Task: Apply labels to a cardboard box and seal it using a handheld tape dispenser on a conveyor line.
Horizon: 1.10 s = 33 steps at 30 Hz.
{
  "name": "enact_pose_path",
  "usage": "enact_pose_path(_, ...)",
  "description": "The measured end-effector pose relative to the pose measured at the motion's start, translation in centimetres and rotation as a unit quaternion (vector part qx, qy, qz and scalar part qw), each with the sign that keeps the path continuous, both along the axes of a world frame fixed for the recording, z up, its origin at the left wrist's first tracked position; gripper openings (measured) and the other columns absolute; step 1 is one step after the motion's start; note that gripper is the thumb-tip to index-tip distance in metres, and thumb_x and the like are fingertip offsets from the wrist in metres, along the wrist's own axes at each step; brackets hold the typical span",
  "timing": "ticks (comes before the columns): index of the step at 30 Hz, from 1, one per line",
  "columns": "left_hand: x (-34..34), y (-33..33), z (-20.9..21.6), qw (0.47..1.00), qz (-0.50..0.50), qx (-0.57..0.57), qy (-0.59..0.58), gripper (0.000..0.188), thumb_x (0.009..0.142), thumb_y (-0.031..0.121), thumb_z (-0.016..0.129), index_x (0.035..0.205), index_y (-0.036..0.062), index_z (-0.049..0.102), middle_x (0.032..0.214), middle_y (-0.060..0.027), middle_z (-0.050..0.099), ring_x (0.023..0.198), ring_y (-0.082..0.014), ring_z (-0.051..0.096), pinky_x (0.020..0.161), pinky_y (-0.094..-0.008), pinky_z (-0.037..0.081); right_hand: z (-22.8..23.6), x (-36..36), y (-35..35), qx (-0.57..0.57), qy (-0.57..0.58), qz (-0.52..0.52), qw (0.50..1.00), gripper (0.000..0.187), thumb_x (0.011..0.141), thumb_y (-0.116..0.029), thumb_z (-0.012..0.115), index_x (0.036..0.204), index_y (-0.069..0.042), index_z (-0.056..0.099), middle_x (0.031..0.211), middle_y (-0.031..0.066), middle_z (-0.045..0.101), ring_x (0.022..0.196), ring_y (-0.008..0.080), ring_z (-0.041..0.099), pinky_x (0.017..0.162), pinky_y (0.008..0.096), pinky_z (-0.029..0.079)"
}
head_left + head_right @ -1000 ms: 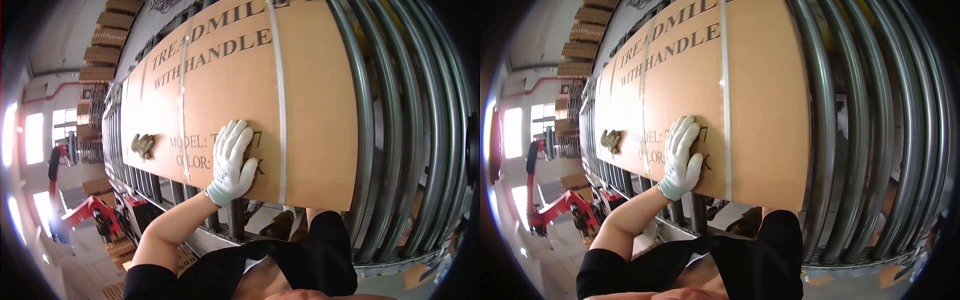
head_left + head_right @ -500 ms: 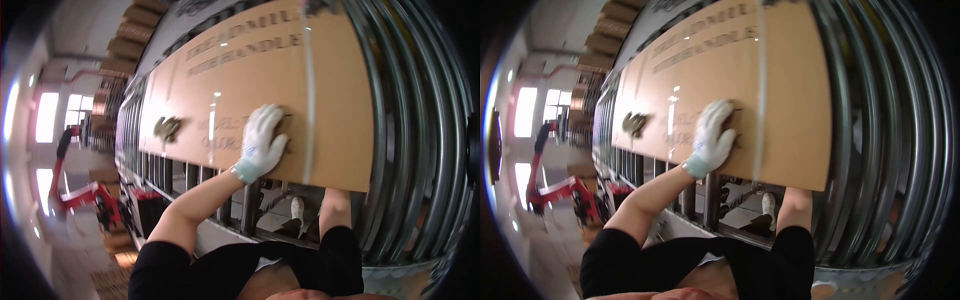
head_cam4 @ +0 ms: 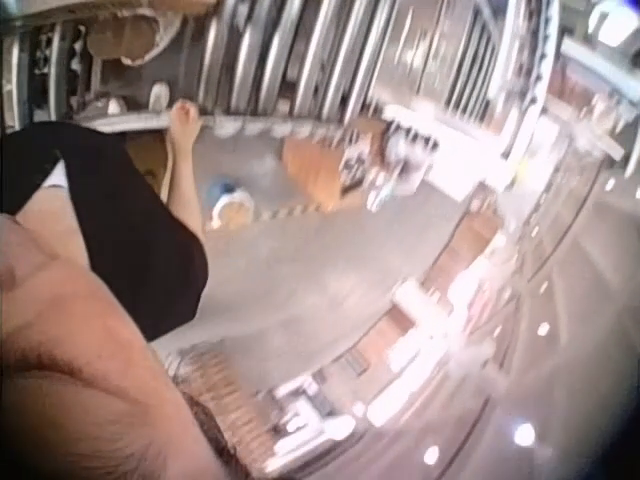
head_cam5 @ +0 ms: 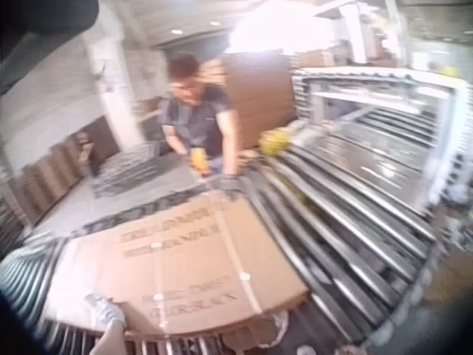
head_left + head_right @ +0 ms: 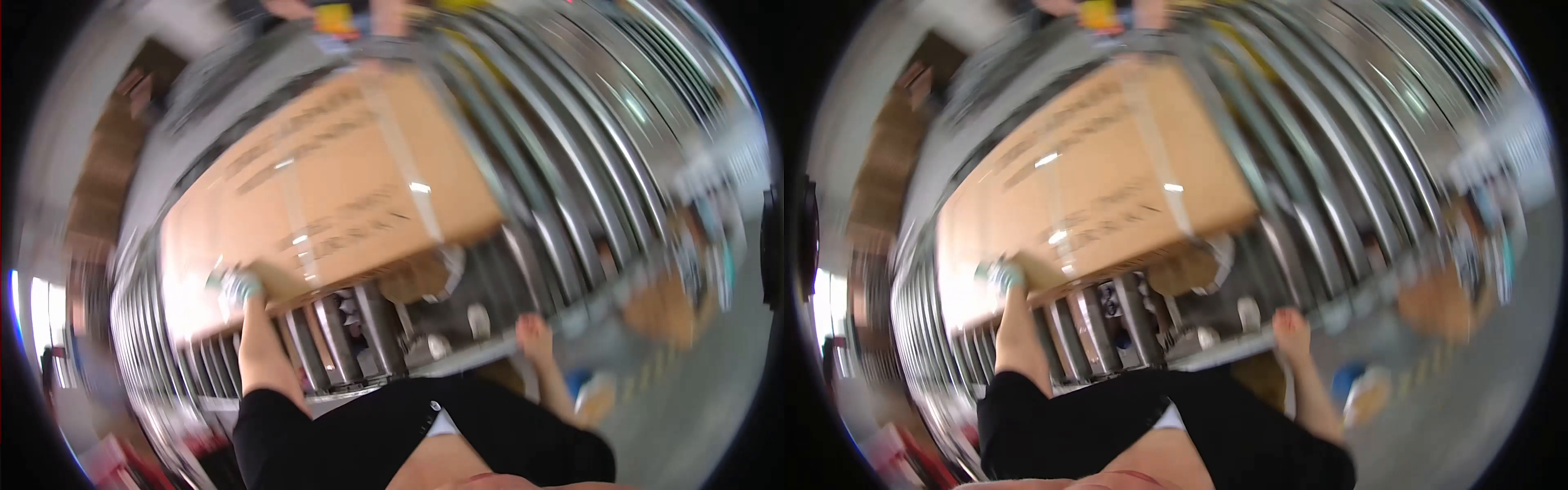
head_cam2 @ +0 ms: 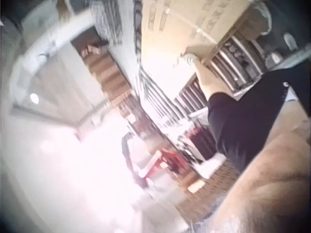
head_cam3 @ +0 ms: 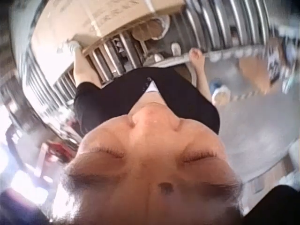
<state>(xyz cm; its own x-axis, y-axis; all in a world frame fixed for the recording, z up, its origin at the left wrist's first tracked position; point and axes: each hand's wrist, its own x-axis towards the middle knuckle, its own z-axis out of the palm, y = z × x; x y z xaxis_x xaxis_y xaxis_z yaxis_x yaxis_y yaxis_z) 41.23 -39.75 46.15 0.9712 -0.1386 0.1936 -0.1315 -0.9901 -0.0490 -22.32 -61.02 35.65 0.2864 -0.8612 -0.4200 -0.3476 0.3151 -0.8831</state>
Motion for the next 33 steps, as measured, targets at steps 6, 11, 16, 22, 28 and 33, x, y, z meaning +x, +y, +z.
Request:
enact_pose_path(6, -18.7, -13.7, 5.7, 0.909, -0.408, -0.021, -0.076, 0.022, 0.077, 0.019, 0.060, 0.098, 0.0158, 0.064, 0.092, -0.0098, 0.061, 0.089, -0.0289, 0.058, 0.074, -0.0405, 0.048, 7.1, -3.8, 0.6, -0.128, -0.047, -0.338, 0.931, 0.019, 0.080, -0.020, 0.066, 0.083, -0.002, 0.062, 0.069, 0.0002, 0.059, 0.063, 0.0088, 0.052, 0.062, 0.0250, 0.043)
enact_pose_path(11, -31.2, -24.4, 7.6, 0.683, -0.717, -0.128, -0.045, 0.032, 0.070, 0.015, 0.064, 0.101, 0.0180, 0.060, 0.098, -0.0046, 0.059, 0.093, -0.0288, 0.056, 0.075, -0.0422, 0.047, 6.9, -8.8, 0.2, -0.065, -0.098, -0.556, 0.823, 0.015, 0.079, -0.019, 0.066, 0.082, -0.004, 0.061, 0.067, -0.0030, 0.052, 0.063, 0.0068, 0.046, 0.058, 0.0237, 0.040)
enact_pose_path(16, -35.8, -31.5, 8.8, 0.573, -0.812, -0.093, -0.058, 0.037, 0.070, 0.017, 0.064, 0.107, 0.0191, 0.062, 0.119, -0.0032, 0.055, 0.112, -0.0271, 0.050, 0.092, -0.0440, 0.039, 3.6, -9.7, 3.0, 0.306, -0.165, -0.553, 0.758, 0.033, 0.077, -0.035, 0.065, 0.087, -0.005, 0.059, 0.067, -0.0025, 0.046, 0.060, 0.0115, 0.044, 0.059, 0.0275, 0.042)
enact_pose_path(22, -35.3, -32.7, 6.9, 0.579, -0.815, 0.003, -0.008, 0.007, 0.073, 0.020, 0.061, 0.079, 0.0181, 0.064, 0.092, -0.0002, 0.064, 0.106, -0.0212, 0.054, 0.101, -0.0426, 0.027, 4.5, -4.7, 5.3, 0.614, -0.305, -0.351, 0.637, 0.036, 0.075, -0.042, 0.061, 0.083, -0.007, 0.055, 0.083, 0.0028, 0.052, 0.072, 0.0165, 0.049, 0.072, 0.0306, 0.042)
enact_pose_path(28, -35.3, -32.7, 6.5, 0.546, -0.833, -0.086, -0.008, 0.003, 0.072, 0.017, 0.059, 0.073, 0.0142, 0.060, 0.082, -0.0037, 0.062, 0.090, -0.0226, 0.056, 0.094, -0.0410, 0.031, 1.9, -3.7, 5.6, 0.505, -0.333, -0.488, 0.629, 0.021, 0.076, -0.029, 0.063, 0.080, -0.009, 0.055, 0.080, 0.0020, 0.052, 0.076, 0.0145, 0.050, 0.070, 0.0306, 0.042)
enact_pose_path(33, -34.2, -32.6, 6.2, 0.555, -0.828, -0.076, 0.007, 0.004, 0.070, 0.015, 0.059, 0.074, 0.0135, 0.059, 0.082, -0.0051, 0.062, 0.089, -0.0235, 0.056, 0.095, -0.0421, 0.032, 8.7, -4.8, 4.8, 0.339, -0.183, -0.592, 0.708, 0.014, 0.082, -0.017, 0.061, 0.082, -0.005, 0.054, 0.075, 0.0027, 0.053, 0.066, 0.0112, 0.050, 0.064, 0.0211, 0.039)
